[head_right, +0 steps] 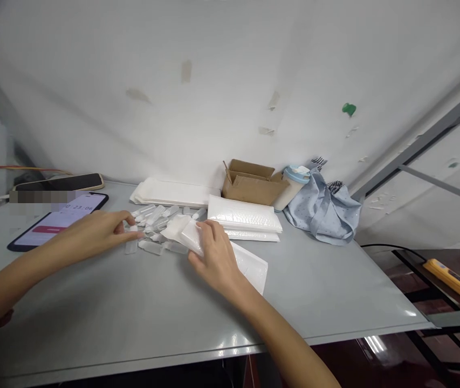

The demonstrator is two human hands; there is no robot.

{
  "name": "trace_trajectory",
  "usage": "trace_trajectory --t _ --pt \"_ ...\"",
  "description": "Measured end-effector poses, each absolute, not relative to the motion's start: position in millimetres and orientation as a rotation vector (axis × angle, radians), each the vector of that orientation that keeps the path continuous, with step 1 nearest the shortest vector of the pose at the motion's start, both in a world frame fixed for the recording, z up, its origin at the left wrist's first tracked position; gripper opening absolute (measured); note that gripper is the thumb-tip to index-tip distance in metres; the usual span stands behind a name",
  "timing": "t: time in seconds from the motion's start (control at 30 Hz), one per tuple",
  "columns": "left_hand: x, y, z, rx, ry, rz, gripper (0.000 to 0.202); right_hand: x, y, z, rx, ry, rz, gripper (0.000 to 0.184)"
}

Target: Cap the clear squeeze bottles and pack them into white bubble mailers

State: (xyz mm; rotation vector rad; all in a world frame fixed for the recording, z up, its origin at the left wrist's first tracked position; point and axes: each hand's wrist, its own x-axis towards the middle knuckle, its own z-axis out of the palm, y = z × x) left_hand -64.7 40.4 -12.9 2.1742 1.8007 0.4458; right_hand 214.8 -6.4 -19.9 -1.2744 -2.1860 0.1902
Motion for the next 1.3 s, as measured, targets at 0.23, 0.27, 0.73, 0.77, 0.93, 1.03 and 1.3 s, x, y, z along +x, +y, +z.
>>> trace_trajectory --t 0.23,0.27,0.73,0.77,0.93,1.03,1.3 --pt "-50.7 40.4 -22.0 2.105 1.755 0.612 0.034 212.8 -9.0 -22.3 -1.252 -2.241 0.219 0.052" --pt "-49.6 39.8 -17.7 2.071 1.747 0.687 0.034 212.7 -9.2 -22.4 -1.244 -2.246 0.218 0.053" --pt "-33.0 26.2 3.1 1.898 1.327 0.817 0.036 208.2 -14.5 -20.3 -1.129 -2.381 0.229 0.057" --pt "-32.2 26.5 2.6 1.886 1.330 0.825 0.035 207.6 -15.2 -20.4 -1.120 -2.390 0.218 0.057" --pt "-30.3 27.3 2.1 1.749 1.332 0.928 0.034 207.8 -16.5 -19.6 -1.150 -2.370 0.195 0.057" --pt "-29.3 27.6 1.8 1.580 1.279 0.986 0.043 209.5 -15.3 -19.3 -1.160 -2.336 0.171 0.057" --pt "-22.5 25.3 1.0 1.374 1.269 1.023 0.042 209.9 -13.4 -19.9 -1.159 -2.302 0.165 0.054"
